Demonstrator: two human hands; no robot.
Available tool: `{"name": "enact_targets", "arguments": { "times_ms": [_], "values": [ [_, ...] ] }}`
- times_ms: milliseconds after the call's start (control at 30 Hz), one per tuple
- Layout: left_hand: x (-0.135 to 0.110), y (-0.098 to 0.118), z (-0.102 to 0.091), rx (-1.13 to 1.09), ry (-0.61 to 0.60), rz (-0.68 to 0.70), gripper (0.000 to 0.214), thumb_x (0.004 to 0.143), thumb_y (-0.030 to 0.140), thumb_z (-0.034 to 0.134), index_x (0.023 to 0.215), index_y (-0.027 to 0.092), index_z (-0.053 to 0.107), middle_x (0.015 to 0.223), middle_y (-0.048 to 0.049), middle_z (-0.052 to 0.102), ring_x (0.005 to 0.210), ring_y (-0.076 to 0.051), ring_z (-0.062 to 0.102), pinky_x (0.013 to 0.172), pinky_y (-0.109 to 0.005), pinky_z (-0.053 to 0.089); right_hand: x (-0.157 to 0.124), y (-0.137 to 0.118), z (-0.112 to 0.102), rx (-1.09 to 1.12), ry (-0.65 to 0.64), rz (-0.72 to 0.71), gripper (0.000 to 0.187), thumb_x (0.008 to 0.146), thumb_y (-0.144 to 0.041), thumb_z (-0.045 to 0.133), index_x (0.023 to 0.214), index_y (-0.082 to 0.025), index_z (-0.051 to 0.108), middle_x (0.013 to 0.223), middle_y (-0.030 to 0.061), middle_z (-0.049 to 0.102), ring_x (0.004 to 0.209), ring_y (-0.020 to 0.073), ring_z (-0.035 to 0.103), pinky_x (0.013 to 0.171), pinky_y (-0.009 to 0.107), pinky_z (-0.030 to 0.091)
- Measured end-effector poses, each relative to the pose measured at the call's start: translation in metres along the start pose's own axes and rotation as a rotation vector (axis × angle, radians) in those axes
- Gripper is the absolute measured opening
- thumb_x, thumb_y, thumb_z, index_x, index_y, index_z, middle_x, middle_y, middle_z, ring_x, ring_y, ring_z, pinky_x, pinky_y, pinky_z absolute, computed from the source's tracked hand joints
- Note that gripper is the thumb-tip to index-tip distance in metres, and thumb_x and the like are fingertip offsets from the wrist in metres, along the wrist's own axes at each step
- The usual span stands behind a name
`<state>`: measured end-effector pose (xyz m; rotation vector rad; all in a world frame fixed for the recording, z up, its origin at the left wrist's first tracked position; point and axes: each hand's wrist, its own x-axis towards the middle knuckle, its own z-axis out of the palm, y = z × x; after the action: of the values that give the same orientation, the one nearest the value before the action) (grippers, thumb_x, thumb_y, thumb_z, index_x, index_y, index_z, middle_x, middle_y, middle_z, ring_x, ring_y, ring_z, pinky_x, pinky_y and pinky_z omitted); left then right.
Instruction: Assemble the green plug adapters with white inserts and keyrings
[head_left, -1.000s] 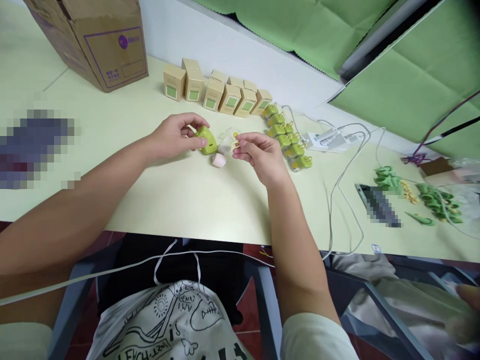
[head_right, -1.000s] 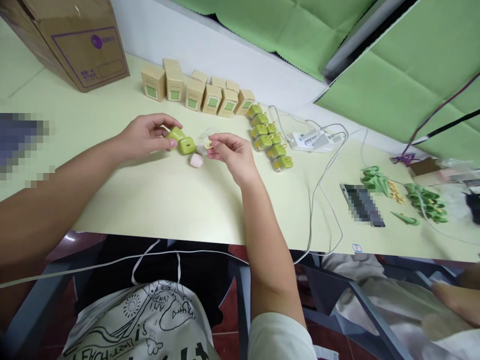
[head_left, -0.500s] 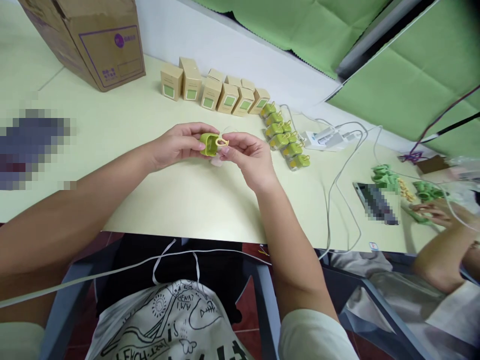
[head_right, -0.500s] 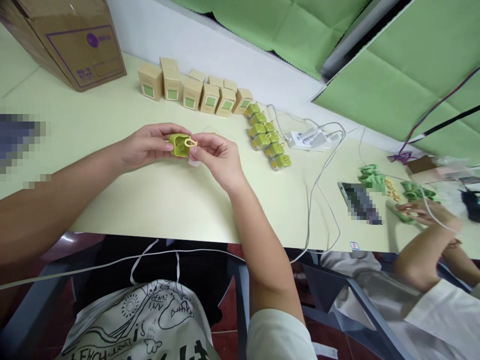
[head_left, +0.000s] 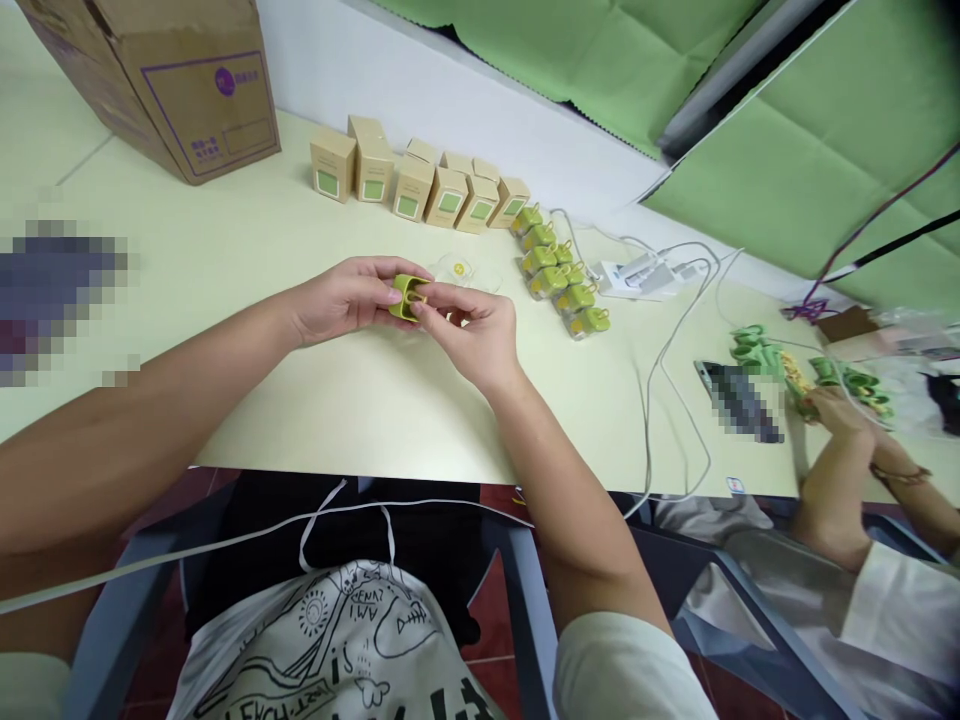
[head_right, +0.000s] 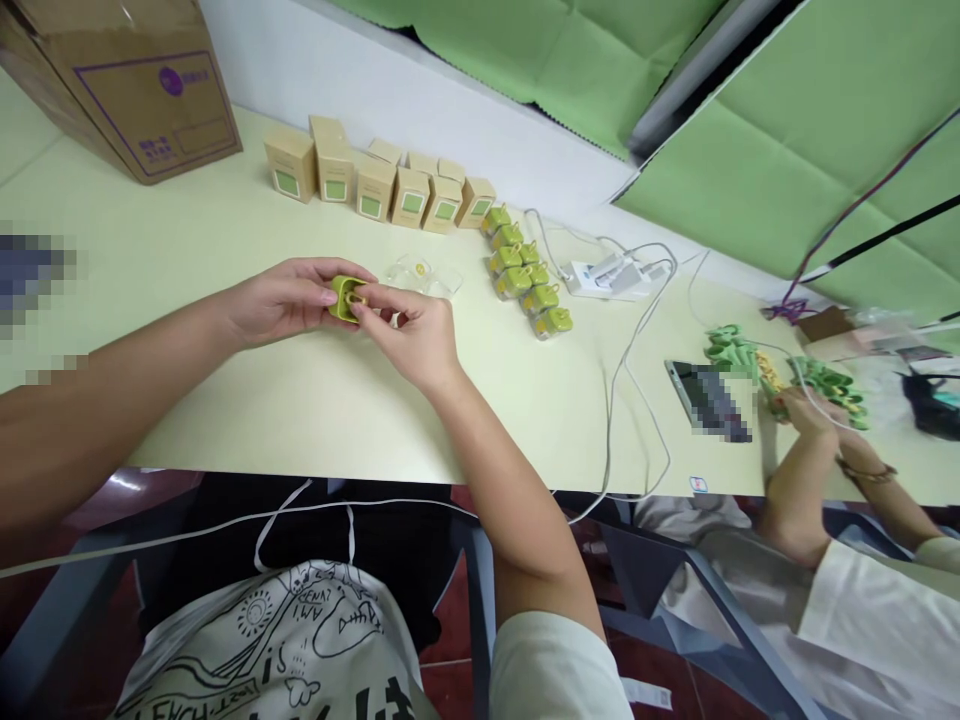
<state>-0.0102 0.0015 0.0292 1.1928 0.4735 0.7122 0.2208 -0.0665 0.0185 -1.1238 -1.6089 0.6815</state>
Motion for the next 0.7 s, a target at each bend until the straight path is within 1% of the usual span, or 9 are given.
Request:
{"name": "enact_targets", "arguments": {
  "times_ms": [67, 167, 267, 367, 433, 567, 700],
  "values": [
    [0.001, -0.003, -0.001, 0.004, -0.002, 0.008, 0.051, 0.076, 0.025, 0.106, 0.125, 0.023, 0.096, 0.120, -0.0089, 0.092, 0.114, -0.032, 0.090, 0.119, -0.058, 0.076, -0.001, -0.003, 0.001, 0.000, -0.003, 0.052, 0.029, 0.098, -0.058, 0.097, 0.107, -0.031, 0.102, 0.100, 0.0030, 0.096, 0.078, 0.0193, 0.077, 0.078, 0.037, 0.068],
    [0.001, -0.006, -0.004, 0.015, -0.002, 0.036, 0.050, 0.078, 0.028, 0.108, 0.127, 0.023, 0.096, 0.116, -0.0101, 0.092, 0.113, -0.033, 0.091, 0.122, -0.063, 0.075, -0.003, -0.005, 0.004, 0.006, 0.007, 0.092, 0.024, 0.096, -0.053, 0.096, 0.104, -0.032, 0.102, 0.099, 0.0021, 0.096, 0.081, 0.0211, 0.080, 0.084, 0.040, 0.071],
    [0.001, -0.008, -0.005, 0.028, -0.012, 0.052, 0.052, 0.079, 0.029, 0.112, 0.129, 0.024, 0.097, 0.114, -0.0103, 0.092, 0.115, -0.034, 0.092, 0.125, -0.066, 0.073, -0.004, -0.005, 0.005, 0.011, 0.035, 0.095, 0.025, 0.094, -0.055, 0.095, 0.102, -0.032, 0.102, 0.101, 0.0022, 0.096, 0.078, 0.0209, 0.078, 0.082, 0.040, 0.069],
    [-0.001, -0.007, -0.005, 0.042, -0.020, 0.046, 0.055, 0.078, 0.031, 0.115, 0.130, 0.025, 0.098, 0.112, -0.0087, 0.092, 0.115, -0.033, 0.092, 0.125, -0.064, 0.074, -0.003, -0.006, 0.006, 0.012, 0.037, 0.098, 0.025, 0.093, -0.054, 0.094, 0.100, -0.031, 0.102, 0.097, 0.0015, 0.095, 0.072, 0.0191, 0.074, 0.077, 0.038, 0.066],
    [-0.001, -0.007, -0.004, 0.054, -0.020, 0.043, 0.057, 0.078, 0.033, 0.117, 0.131, 0.025, 0.098, 0.109, -0.0085, 0.091, 0.115, -0.034, 0.093, 0.125, -0.065, 0.074, -0.003, -0.008, 0.006, 0.017, 0.018, 0.102, 0.023, 0.093, -0.051, 0.093, 0.099, -0.030, 0.102, 0.092, 0.0012, 0.093, 0.071, 0.0182, 0.073, 0.075, 0.037, 0.063],
    [-0.001, -0.006, -0.002, 0.101, -0.007, 0.050, 0.062, 0.077, 0.038, 0.119, 0.132, 0.023, 0.095, 0.108, -0.0083, 0.091, 0.118, -0.036, 0.093, 0.124, -0.063, 0.075, -0.002, -0.012, 0.005, -0.001, -0.007, 0.126, 0.021, 0.095, -0.047, 0.091, 0.097, -0.028, 0.101, 0.091, 0.0017, 0.093, 0.074, 0.0191, 0.077, 0.077, 0.035, 0.064],
    [-0.001, -0.007, 0.002, 0.158, 0.014, 0.097, 0.065, 0.076, 0.040, 0.119, 0.133, 0.023, 0.093, 0.113, -0.0084, 0.092, 0.125, -0.037, 0.093, 0.122, -0.058, 0.075, -0.003, -0.011, 0.009, -0.013, 0.032, 0.156, 0.018, 0.094, -0.042, 0.090, 0.097, -0.028, 0.101, 0.090, 0.0009, 0.093, 0.078, 0.0210, 0.081, 0.079, 0.036, 0.066]
  ]
}}
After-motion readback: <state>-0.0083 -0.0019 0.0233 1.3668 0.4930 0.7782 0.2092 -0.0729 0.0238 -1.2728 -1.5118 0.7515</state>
